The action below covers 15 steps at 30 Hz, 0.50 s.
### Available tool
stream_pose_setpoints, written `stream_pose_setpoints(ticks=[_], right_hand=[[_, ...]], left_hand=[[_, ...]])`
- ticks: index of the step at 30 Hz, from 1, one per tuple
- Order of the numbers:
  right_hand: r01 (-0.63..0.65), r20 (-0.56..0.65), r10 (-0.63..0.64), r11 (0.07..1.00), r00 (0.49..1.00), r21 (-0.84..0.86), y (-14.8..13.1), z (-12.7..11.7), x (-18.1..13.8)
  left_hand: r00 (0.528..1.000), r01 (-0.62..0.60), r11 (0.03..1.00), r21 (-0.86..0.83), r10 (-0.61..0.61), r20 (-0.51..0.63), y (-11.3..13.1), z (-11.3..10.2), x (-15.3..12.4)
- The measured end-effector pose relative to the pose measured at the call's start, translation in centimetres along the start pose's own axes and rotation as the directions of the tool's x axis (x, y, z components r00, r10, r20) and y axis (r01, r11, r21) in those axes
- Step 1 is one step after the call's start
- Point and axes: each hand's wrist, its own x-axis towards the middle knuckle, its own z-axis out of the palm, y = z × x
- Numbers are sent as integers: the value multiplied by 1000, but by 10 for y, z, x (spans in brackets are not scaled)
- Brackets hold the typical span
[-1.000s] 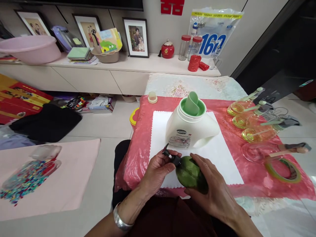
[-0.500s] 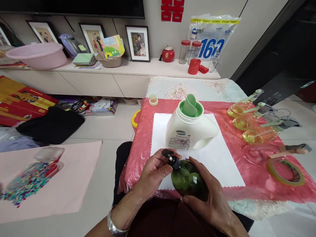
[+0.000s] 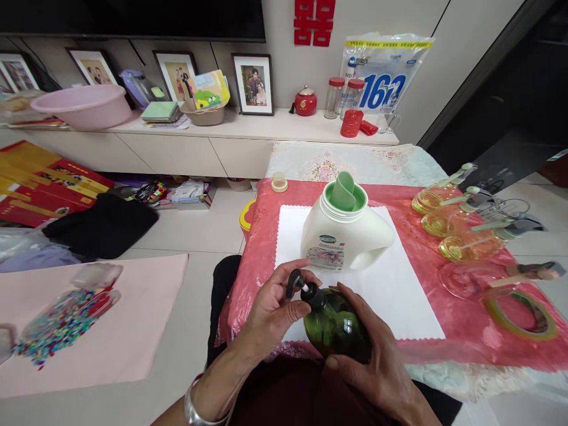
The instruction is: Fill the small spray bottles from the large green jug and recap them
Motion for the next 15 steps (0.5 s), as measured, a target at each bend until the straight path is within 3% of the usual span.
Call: stream_pose_setpoints(ticks=[3, 8, 12, 15], right_hand=[[39, -37, -41, 998, 998, -43, 3, 4, -4], [73, -1, -73, 996, 997, 52, 24, 22, -9], [147, 156, -160, 985, 975, 95, 48, 25, -1], [55, 178, -75, 992, 981, 117, 56, 19, -3]], left_hand=[[997, -34, 996, 84, 39, -60, 0, 0, -3], [991, 78, 972, 221, -52, -120, 10, -4, -9], [993, 53, 954, 296, -19, -115, 36, -18, -14], [964, 3, 951, 308, 79, -253, 65, -37, -10]])
